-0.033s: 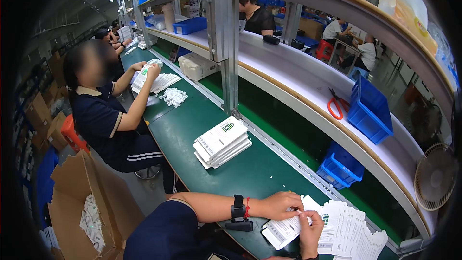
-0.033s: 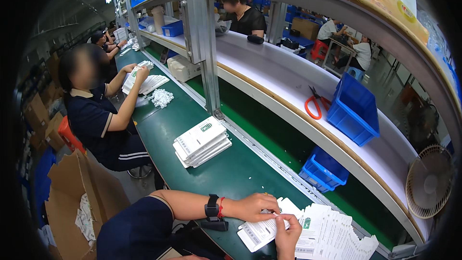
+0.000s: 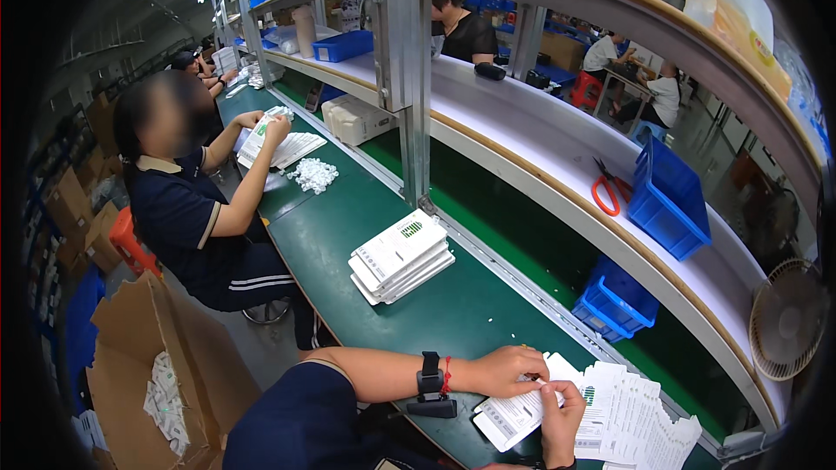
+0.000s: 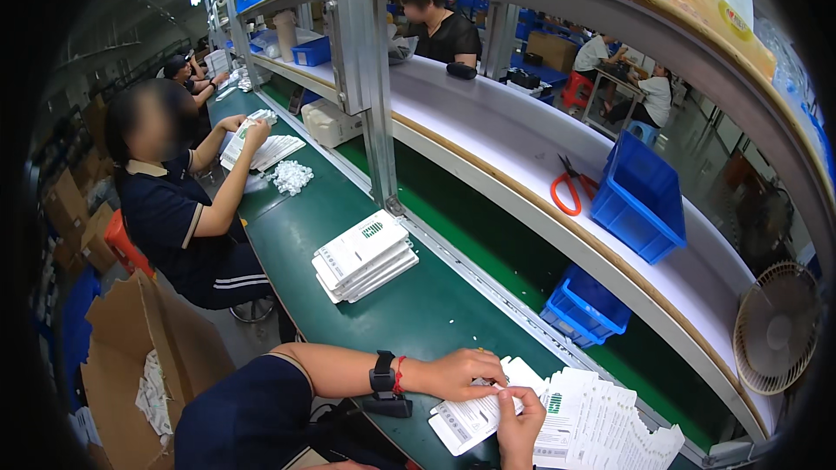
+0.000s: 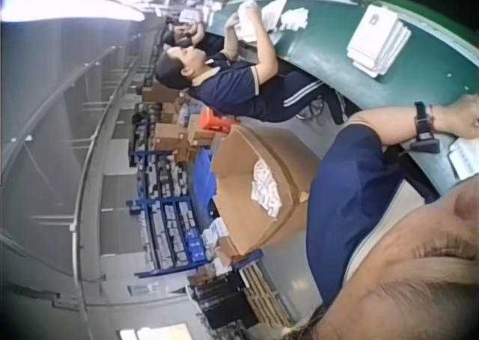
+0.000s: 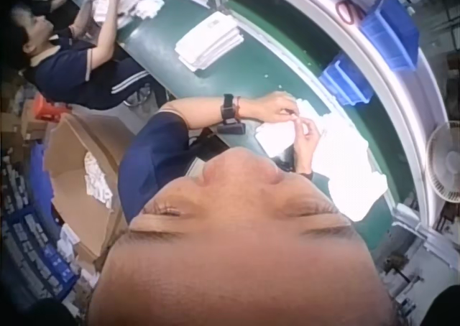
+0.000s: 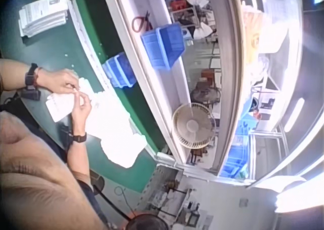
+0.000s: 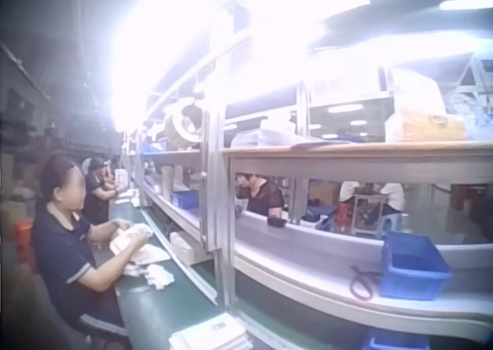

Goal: Assembling and labeling small white hardware or electronic components at a workstation.

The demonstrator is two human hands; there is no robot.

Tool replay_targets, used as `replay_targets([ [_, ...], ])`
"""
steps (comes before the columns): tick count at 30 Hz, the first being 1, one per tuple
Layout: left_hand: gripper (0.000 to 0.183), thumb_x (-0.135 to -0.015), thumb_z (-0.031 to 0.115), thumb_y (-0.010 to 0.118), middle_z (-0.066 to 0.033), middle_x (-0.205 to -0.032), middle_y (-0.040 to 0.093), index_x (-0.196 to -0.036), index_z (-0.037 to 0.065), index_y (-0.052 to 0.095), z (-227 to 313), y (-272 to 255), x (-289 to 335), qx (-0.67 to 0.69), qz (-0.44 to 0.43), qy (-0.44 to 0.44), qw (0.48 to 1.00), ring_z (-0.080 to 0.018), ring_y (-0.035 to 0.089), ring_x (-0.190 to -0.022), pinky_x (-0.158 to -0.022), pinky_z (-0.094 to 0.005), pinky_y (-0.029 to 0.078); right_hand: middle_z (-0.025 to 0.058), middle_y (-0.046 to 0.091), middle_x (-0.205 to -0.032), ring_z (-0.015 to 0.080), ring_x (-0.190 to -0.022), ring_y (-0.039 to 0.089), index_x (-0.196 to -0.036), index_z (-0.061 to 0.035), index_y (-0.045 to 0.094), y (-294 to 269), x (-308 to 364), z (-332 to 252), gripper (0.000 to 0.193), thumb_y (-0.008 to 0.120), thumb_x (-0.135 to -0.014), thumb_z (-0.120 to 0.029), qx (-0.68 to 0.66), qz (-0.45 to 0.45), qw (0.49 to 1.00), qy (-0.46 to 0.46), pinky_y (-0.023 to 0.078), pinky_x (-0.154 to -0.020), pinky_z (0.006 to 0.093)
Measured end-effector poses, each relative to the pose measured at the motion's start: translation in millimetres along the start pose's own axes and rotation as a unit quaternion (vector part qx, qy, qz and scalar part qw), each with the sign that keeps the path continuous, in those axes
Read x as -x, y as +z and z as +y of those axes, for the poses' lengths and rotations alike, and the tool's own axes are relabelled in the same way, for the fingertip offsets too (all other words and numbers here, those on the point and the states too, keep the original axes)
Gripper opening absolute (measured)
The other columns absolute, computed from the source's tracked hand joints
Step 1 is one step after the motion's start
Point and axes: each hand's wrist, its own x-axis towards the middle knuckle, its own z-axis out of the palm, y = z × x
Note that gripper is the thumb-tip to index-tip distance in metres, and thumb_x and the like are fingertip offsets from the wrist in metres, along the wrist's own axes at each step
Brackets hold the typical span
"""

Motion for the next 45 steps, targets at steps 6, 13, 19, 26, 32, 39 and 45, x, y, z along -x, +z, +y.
replay_targets([
  [6,0.012,-0.077,0.007,0.065,-0.0093,-0.081,0.061,-0.088,0.003,0.063,1,-2,-1,-0.007,0.0,0.027,1.0,-0.0275,0.058,-0.076,-0.068,-0.0365,0.046,0.0042,0.062,-0.077,0.008,-0.072,0.052,-0.08,0.0002,0.061,1,-1,2,0.011,0.067,-0.082,-0.008,0.01,0.01,1.0,-0.011,0.043,-0.067,0.0223],
  [13,0.012,-0.075,0.007,0.067,-0.0096,-0.079,0.061,-0.086,0.003,0.062,1,-2,-3,-0.002,-0.003,-0.003,1.0,-0.0267,0.059,-0.075,-0.068,-0.0357,0.047,0.0054,0.064,-0.077,0.0088,-0.073,0.055,-0.083,0.0015,0.063,-2,-1,3,0.01,0.067,-0.082,-0.008,0.03,0.016,0.999,-0.028,0.044,-0.067,0.0229],
  [19,0.012,-0.074,0.01,0.067,-0.0098,-0.078,0.061,-0.083,0.003,0.061,4,-8,-1,-0.029,-0.003,0.005,1.0,-0.0271,0.06,-0.074,-0.069,-0.0358,0.047,0.0052,0.066,-0.082,0.0085,-0.077,0.057,-0.089,0.0007,0.065,3,-1,1,0.009,0.064,-0.085,-0.007,0.035,-0.005,0.999,-0.032,0.046,-0.069,0.0225],
  [26,0.014,-0.074,0.01,0.066,-0.0101,-0.081,0.063,-0.086,0.004,0.063,3,-6,-3,-0.031,-0.02,0.005,0.999,-0.0288,0.06,-0.077,-0.072,-0.037,0.047,0.0062,0.066,-0.085,0.008,-0.078,0.057,-0.093,0.0002,0.065,0,0,-1,0.013,0.066,-0.085,-0.009,0.021,-0.02,1.0,-0.008,0.046,-0.068,0.0213],
  [32,0.012,-0.076,0.01,0.065,-0.0102,-0.081,0.062,-0.086,0.005,0.063,8,-8,-5,-0.02,-0.018,0.006,1.0,-0.0291,0.059,-0.077,-0.072,-0.0373,0.047,0.0035,0.064,-0.084,0.0062,-0.075,0.055,-0.091,-0.0004,0.062,1,0,4,0.01,0.064,-0.087,-0.01,0.031,0.0,0.999,-0.04,0.045,-0.067,0.0199],
  [39,0.008,-0.079,0.01,0.064,-0.0098,-0.08,0.062,-0.085,0.005,0.062,6,-9,-4,-0.031,-0.015,0.016,0.999,-0.0282,0.059,-0.075,-0.07,-0.037,0.047,0.0027,0.063,-0.083,0.0061,-0.074,0.054,-0.091,-0.0011,0.062,3,1,3,0.012,0.065,-0.086,-0.012,0.009,0.001,1.0,-0.022,0.044,-0.067,0.0201],
  [45,0.007,-0.078,0.007,0.064,-0.0095,-0.08,0.062,-0.084,0.005,0.063,5,-7,-3,-0.007,0.007,0.023,1.0,-0.0273,0.06,-0.075,-0.069,-0.0358,0.048,0.0041,0.063,-0.083,0.0072,-0.075,0.055,-0.09,-0.0013,0.062,2,0,2,0.01,0.065,-0.086,-0.01,0.025,-0.014,0.999,-0.024,0.045,-0.065,0.0209],
])
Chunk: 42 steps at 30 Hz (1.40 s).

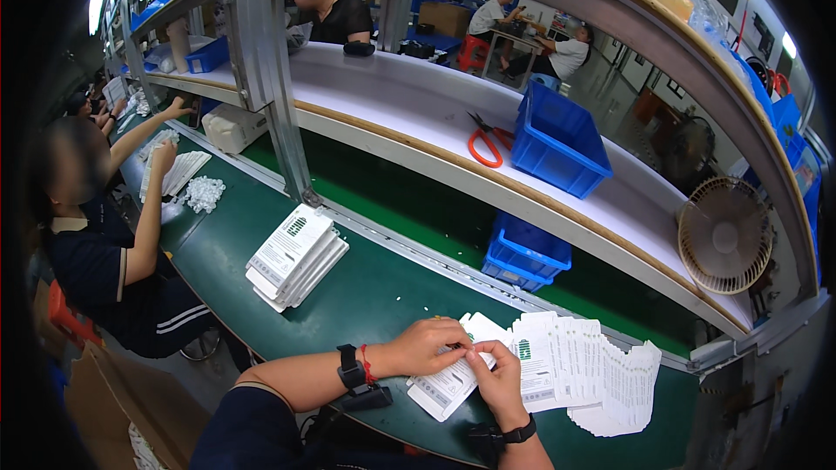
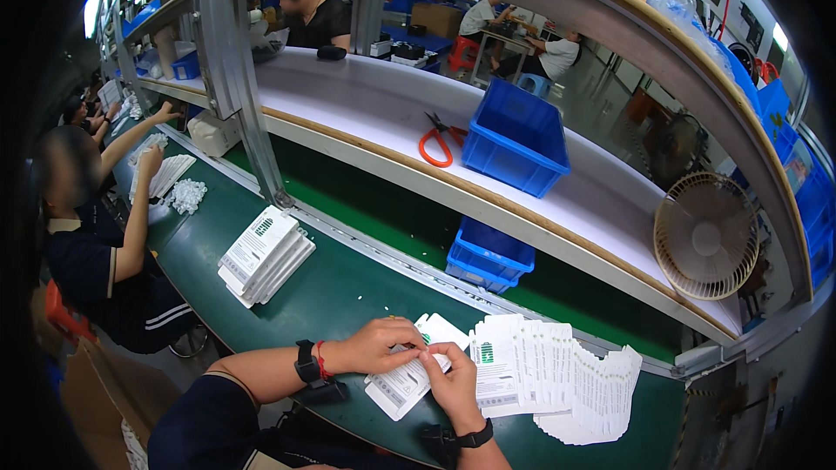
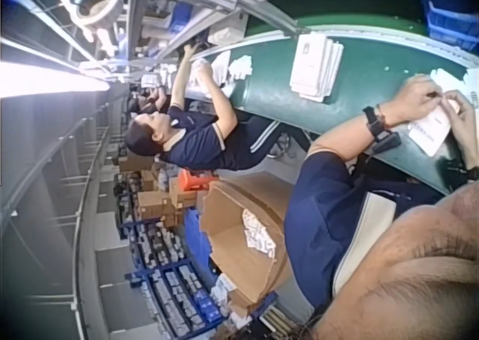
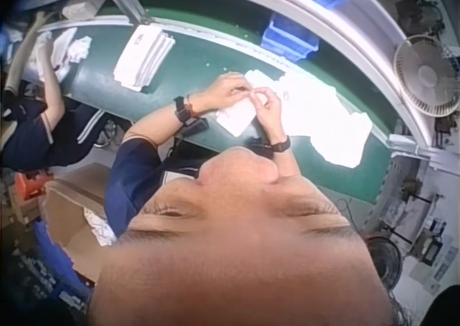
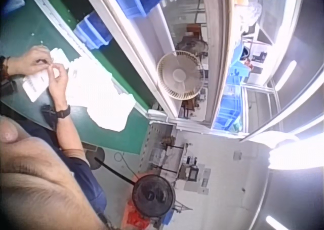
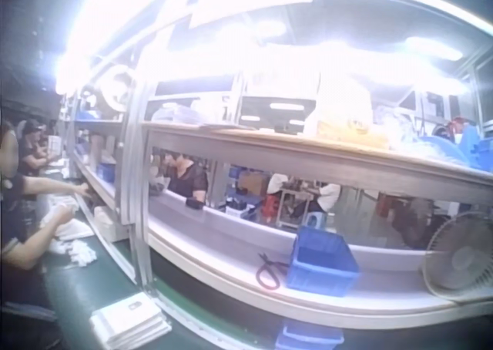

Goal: Assembling and labeling small white hardware or electronic components at a workstation.

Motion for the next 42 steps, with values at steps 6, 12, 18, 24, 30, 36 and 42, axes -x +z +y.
replay_targets([
  [6,0.009,-0.079,0.003,0.063,-0.0094,-0.086,0.064,-0.088,0.003,0.064,1,1,-3,0.011,-0.012,-0.005,1.0,-0.0252,0.062,-0.079,-0.071,-0.0343,0.049,0.0035,0.064,-0.081,0.0064,-0.074,0.055,-0.09,-0.0008,0.062,-4,0,-2,0.012,0.064,-0.086,-0.012,0.021,0.003,1.0,-0.021,0.044,-0.065,0.0205],
  [12,0.008,-0.077,0.003,0.061,-0.0108,-0.084,0.06,-0.085,0.002,0.062,2,-1,0,0.011,0.016,-0.002,1.0,-0.0283,0.059,-0.076,-0.068,-0.036,0.047,0.0043,0.064,-0.076,0.0073,-0.073,0.055,-0.089,-0.0002,0.065,-3,-1,-3,0.013,0.062,-0.088,-0.012,0.02,-0.018,0.998,0.062,0.044,-0.064,0.0222],
  [18,0.012,-0.076,0.002,0.063,-0.0111,-0.086,0.059,-0.088,0.001,0.061,-4,6,1,0.021,-0.007,0.005,1.0,-0.0288,0.058,-0.079,-0.07,-0.0369,0.048,0.0064,0.064,-0.078,0.011,-0.074,0.056,-0.086,0.0013,0.064,-7,-3,9,0.011,0.059,-0.086,-0.009,0.073,0.017,0.995,-0.063,0.044,-0.065,0.0245],
  [24,0.009,-0.077,0.005,0.063,-0.01,-0.082,0.059,-0.085,0.002,0.061,-2,3,3,0.03,-0.001,-0.016,0.999,-0.0281,0.058,-0.078,-0.07,-0.0368,0.046,0.0046,0.061,-0.084,0.0097,-0.079,0.051,-0.093,0.002,0.062,-4,3,-4,0.016,0.058,-0.09,-0.013,0.023,-0.023,0.999,0.027,0.043,-0.072,0.0236],
  [30,0.009,-0.077,0.007,0.063,-0.0095,-0.081,0.058,-0.084,0.003,0.061,3,5,1,0.035,-0.005,-0.013,0.999,-0.0278,0.058,-0.077,-0.07,-0.0366,0.046,0.0058,0.061,-0.086,0.011,-0.082,0.051,-0.093,0.0022,0.062,-8,5,2,0.016,0.056,-0.092,-0.013,-0.003,-0.019,0.999,0.035,0.043,-0.076,0.0246],
  [36,0.007,-0.079,0.009,0.062,-0.0094,-0.08,0.058,-0.083,0.003,0.061,4,3,1,0.04,-0.007,-0.012,0.999,-0.0273,0.058,-0.076,-0.068,-0.036,0.045,0.0047,0.06,-0.085,0.0112,-0.081,0.051,-0.093,0.0015,0.062,-8,3,11,0.017,0.055,-0.092,-0.014,-0.013,-0.023,0.999,0.039,0.042,-0.075,0.0246],
  [42,0.006,-0.08,0.007,0.06,-0.0092,-0.079,0.058,-0.082,0.002,0.06,2,5,1,0.038,0.005,-0.009,0.999,-0.0263,0.058,-0.075,-0.067,-0.0362,0.045,0.0037,0.059,-0.086,0.0107,-0.081,0.05,-0.093,0.001,0.062,-4,4,-1,0.016,0.057,-0.09,-0.014,-0.017,-0.019,0.998,0.05,0.041,-0.074,0.0241],
])
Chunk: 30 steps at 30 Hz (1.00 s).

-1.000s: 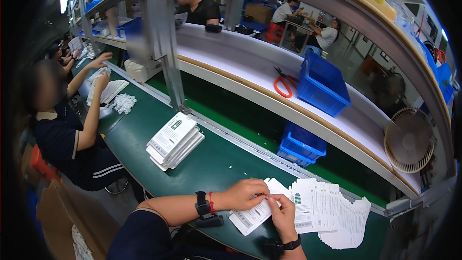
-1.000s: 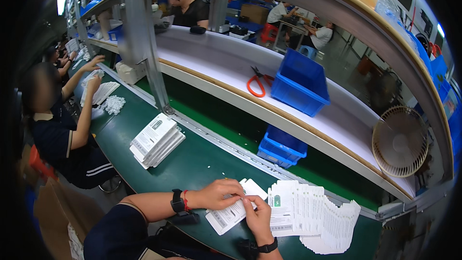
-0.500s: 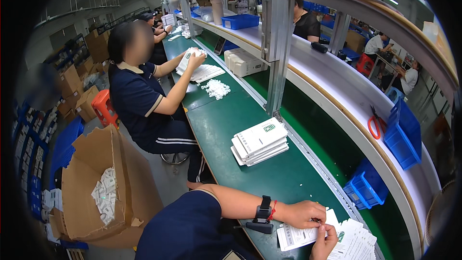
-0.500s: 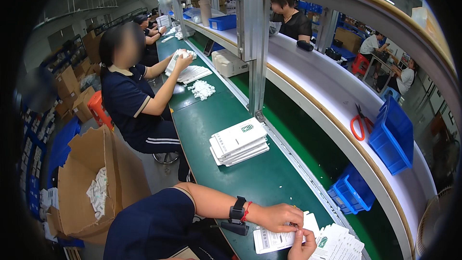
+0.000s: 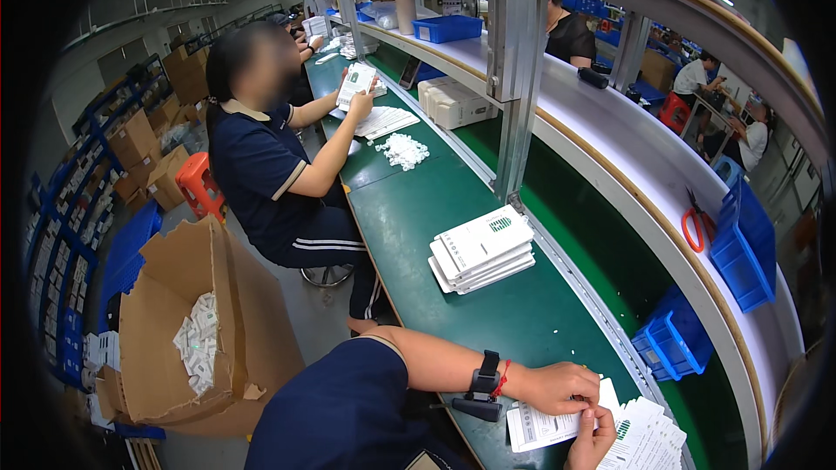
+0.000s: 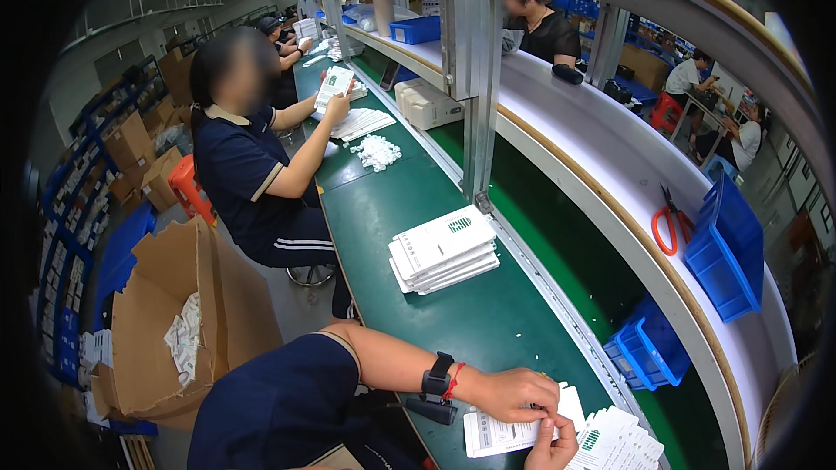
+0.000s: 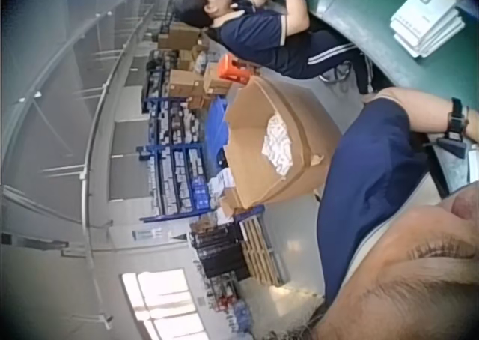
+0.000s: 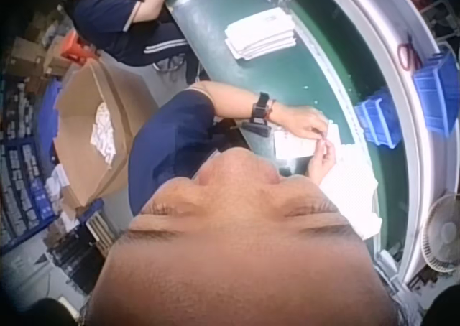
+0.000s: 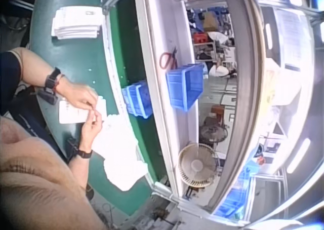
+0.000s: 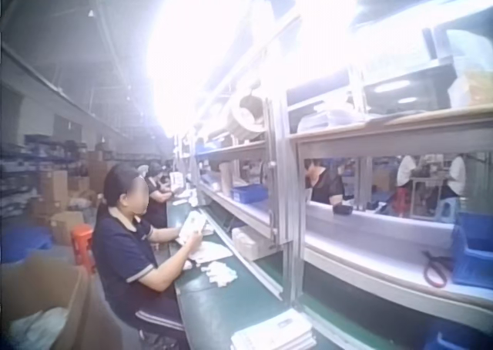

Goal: Assembling and labeling small white hardware or electronic components at a workstation.

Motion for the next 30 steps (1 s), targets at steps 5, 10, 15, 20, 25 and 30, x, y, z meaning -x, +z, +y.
replay_targets([
  [5,0.005,-0.079,0.005,0.059,-0.0091,-0.08,0.058,-0.081,0.002,0.06,2,0,0,-0.004,-0.003,-0.004,1.0,-0.0265,0.058,-0.075,-0.067,-0.0363,0.045,0.0032,0.06,-0.085,0.0103,-0.08,0.049,-0.094,0.0013,0.062,3,1,-3,0.015,0.059,-0.089,-0.012,-0.009,0.006,1.0,-0.011,0.041,-0.073,0.0238],
  [10,0.004,-0.078,0.004,0.059,-0.0093,-0.08,0.058,-0.082,0.002,0.06,2,2,0,0.009,0.005,0.023,1.0,-0.0268,0.058,-0.076,-0.068,-0.0359,0.045,0.0033,0.06,-0.085,0.0105,-0.08,0.05,-0.094,0.0012,0.063,-2,-1,9,0.014,0.06,-0.089,-0.012,-0.002,0.029,1.0,0.006,0.042,-0.073,0.0234],
  [15,0.004,-0.077,0.003,0.059,-0.0089,-0.079,0.057,-0.081,0.003,0.059,-6,3,3,-0.002,0.011,0.014,1.0,-0.0265,0.057,-0.075,-0.067,-0.0361,0.045,0.0041,0.06,-0.086,0.0111,-0.081,0.05,-0.093,0.001,0.063,4,0,-1,0.014,0.061,-0.088,-0.012,-0.017,0.038,0.999,0.012,0.042,-0.074,0.0245],
  [20,0.004,-0.076,0.003,0.059,-0.0083,-0.079,0.057,-0.08,0.003,0.058,-2,2,1,-0.003,0.014,0.006,1.0,-0.0266,0.057,-0.073,-0.066,-0.0365,0.044,0.0054,0.062,-0.079,0.0081,-0.073,0.052,-0.082,0.0002,0.059,9,-7,5,0.013,0.057,-0.089,-0.01,-0.05,0.044,0.995,-0.073,0.042,-0.066,0.0219],
  [25,0.004,-0.076,0.004,0.059,-0.0089,-0.079,0.058,-0.08,0.003,0.059,-2,1,2,-0.006,0.006,0.007,1.0,-0.0272,0.058,-0.073,-0.066,-0.0365,0.045,0.0047,0.06,-0.085,0.0111,-0.079,0.05,-0.093,0.0011,0.063,5,1,-8,0.015,0.064,-0.086,-0.012,0.018,0.049,0.998,-0.021,0.042,-0.072,0.0245],
  [30,0.005,-0.076,0.005,0.059,-0.0095,-0.079,0.058,-0.08,0.003,0.059,-3,6,-2,-0.003,0.007,0.022,1.0,-0.0279,0.058,-0.073,-0.067,-0.037,0.045,0.0044,0.061,-0.081,0.0091,-0.074,0.05,-0.087,0.0002,0.06,-3,-7,16,0.011,0.062,-0.087,-0.011,0.003,0.042,0.998,-0.055,0.041,-0.067,0.0231],
])
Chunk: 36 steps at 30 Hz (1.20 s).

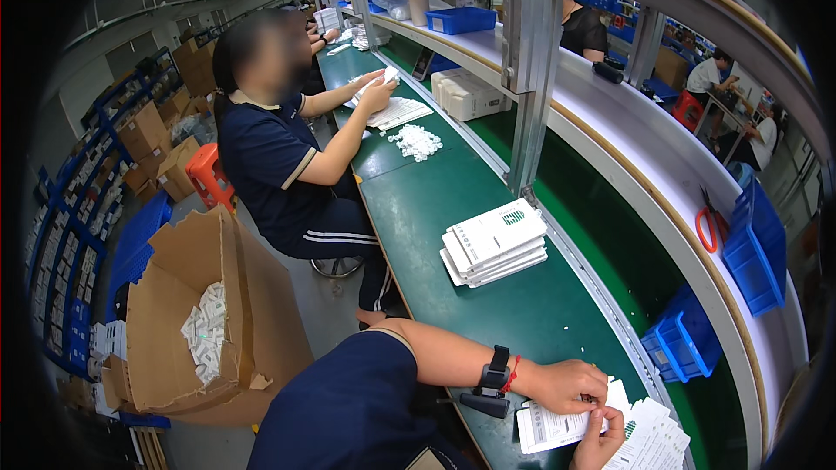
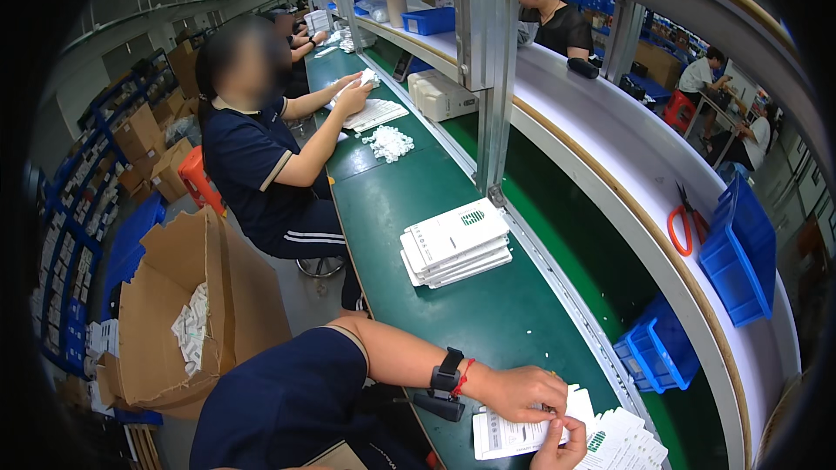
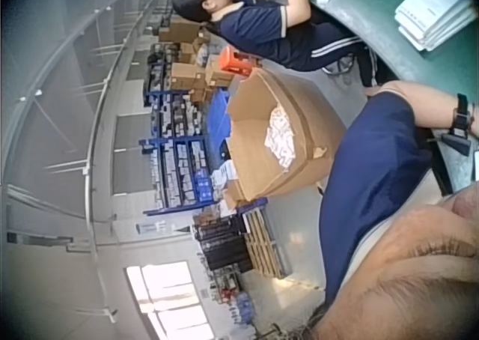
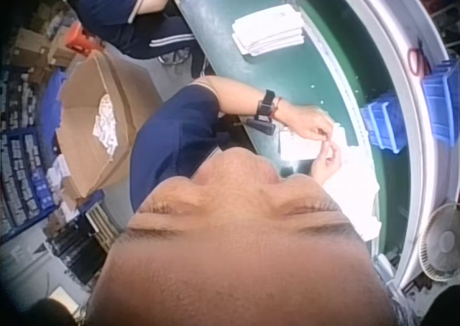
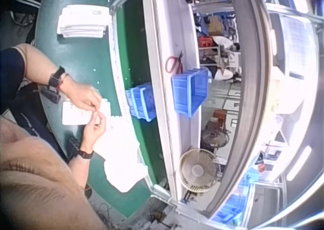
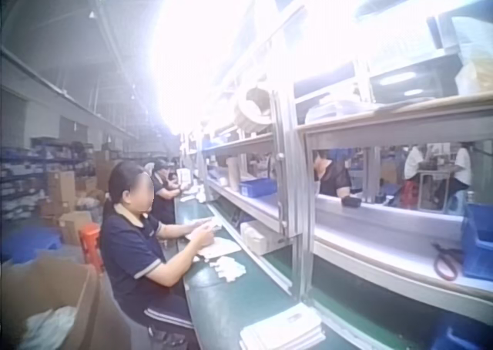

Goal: Assembling and labeling small white hardware or electronic components at a workstation.

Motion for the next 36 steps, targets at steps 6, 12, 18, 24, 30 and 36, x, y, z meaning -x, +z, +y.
replay_targets([
  [6,0.005,-0.075,0.005,0.06,-0.0104,-0.079,0.058,-0.079,0.002,0.059,0,-5,3,-0.004,-0.011,-0.032,0.999,-0.0287,0.057,-0.074,-0.068,-0.0373,0.046,0.0043,0.061,-0.085,0.0105,-0.076,0.049,-0.094,0.0004,0.063,3,5,-18,0.015,0.064,-0.086,-0.012,0.028,-0.006,0.998,0.049,0.041,-0.067,0.0243],
  [12,0.004,-0.075,0.005,0.059,-0.0105,-0.078,0.057,-0.078,0.003,0.058,0,-4,0,-0.005,-0.009,-0.013,1.0,-0.0291,0.057,-0.075,-0.068,-0.0375,0.046,0.0071,0.062,-0.089,0.0123,-0.083,0.053,-0.096,0.001,0.063,1,3,-15,0.016,0.064,-0.086,-0.012,0.002,-0.005,0.999,0.048,0.044,-0.076,0.0258],
  [18,0.005,-0.075,0.006,0.06,-0.0103,-0.078,0.057,-0.077,0.003,0.057,3,-7,1,-0.011,-0.009,-0.013,1.0,-0.0288,0.057,-0.076,-0.068,-0.0376,0.046,0.0092,0.063,-0.091,0.0136,-0.084,0.055,-0.097,0.0018,0.063,1,5,-20,0.017,0.064,-0.087,-0.012,0.027,-0.016,0.999,0.039,0.044,-0.079,0.0264],
  [24,0.006,-0.075,0.006,0.062,-0.0103,-0.079,0.058,-0.078,0.003,0.058,0,-4,1,-0.03,-0.009,0.003,0.999,-0.0282,0.057,-0.078,-0.068,-0.0376,0.046,0.0092,0.064,-0.089,0.0137,-0.084,0.055,-0.094,0.0014,0.064,-1,4,-23,0.016,0.065,-0.086,-0.012,0.029,-0.012,0.999,0.027,0.044,-0.079,0.0266],
  [30,0.007,-0.075,0.004,0.061,-0.0104,-0.079,0.058,-0.081,0.003,0.058,-2,-5,2,-0.04,-0.011,0.009,0.999,-0.0283,0.057,-0.078,-0.068,-0.0382,0.046,0.0088,0.064,-0.088,0.0136,-0.083,0.055,-0.092,0.0007,0.065,-1,4,-20,0.016,0.066,-0.086,-0.013,0.038,-0.006,0.999,0.008,0.044,-0.079,0.0271],
  [36,0.006,-0.074,0.004,0.061,-0.0102,-0.079,0.058,-0.08,0.003,0.058,0,-7,2,-0.022,-0.019,0.004,1.0,-0.0285,0.057,-0.076,-0.068,-0.0382,0.046,0.0078,0.063,-0.087,0.0129,-0.082,0.055,-0.092,-0.0003,0.065,-1,4,-19,0.016,0.067,-0.085,-0.015,0.042,-0.016,0.999,0.002,0.045,-0.077,0.0266],
])
